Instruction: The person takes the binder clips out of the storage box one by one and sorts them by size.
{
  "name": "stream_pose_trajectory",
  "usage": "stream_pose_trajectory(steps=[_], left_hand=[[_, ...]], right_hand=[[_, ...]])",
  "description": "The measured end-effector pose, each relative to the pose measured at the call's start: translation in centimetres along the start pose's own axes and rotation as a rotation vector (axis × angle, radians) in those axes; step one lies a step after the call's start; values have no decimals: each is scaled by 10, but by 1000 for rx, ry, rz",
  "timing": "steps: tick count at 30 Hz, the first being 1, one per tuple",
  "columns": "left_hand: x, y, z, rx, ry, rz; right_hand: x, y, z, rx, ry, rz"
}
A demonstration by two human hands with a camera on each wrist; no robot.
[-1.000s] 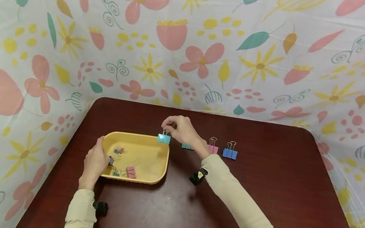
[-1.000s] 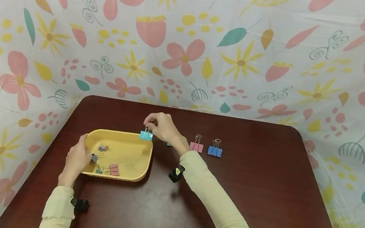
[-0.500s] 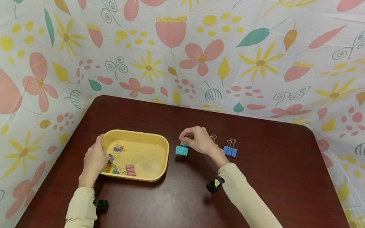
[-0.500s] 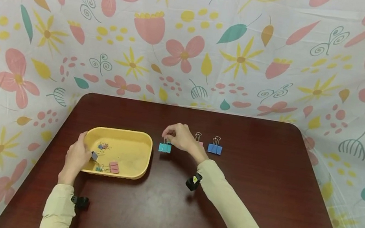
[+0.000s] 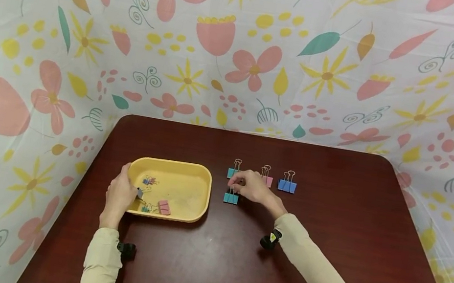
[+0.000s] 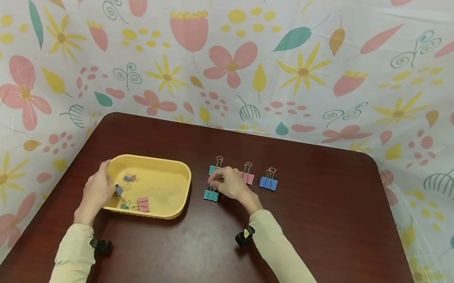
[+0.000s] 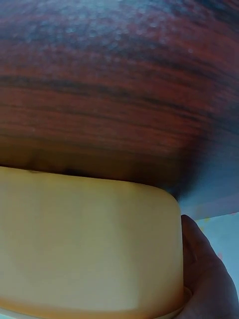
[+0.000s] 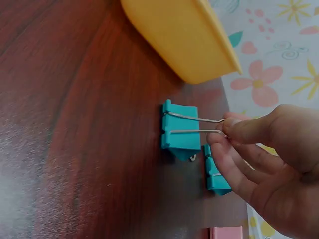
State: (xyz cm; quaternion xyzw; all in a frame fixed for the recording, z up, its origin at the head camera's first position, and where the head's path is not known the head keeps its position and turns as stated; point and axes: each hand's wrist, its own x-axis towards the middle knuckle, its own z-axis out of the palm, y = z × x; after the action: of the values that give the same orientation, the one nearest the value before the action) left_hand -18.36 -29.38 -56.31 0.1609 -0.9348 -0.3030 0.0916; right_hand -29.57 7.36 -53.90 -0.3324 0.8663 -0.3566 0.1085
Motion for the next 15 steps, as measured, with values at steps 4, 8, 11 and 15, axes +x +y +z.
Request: stream_pose_trajectory(steps=[4,8,11,15], left_hand=[[3,1,-1,7,1,0],[3,2,-3,4,-4,-2],[1,3,-3,1,-14,-7],[-1,4,-3,-3,-22,-24]], right_hand=[[2,1,0,1,-2,-11],[6,-2,-5,12,16,4],[9,-8,-10,18,61,7],[16,-19,-16,43,132,-19]])
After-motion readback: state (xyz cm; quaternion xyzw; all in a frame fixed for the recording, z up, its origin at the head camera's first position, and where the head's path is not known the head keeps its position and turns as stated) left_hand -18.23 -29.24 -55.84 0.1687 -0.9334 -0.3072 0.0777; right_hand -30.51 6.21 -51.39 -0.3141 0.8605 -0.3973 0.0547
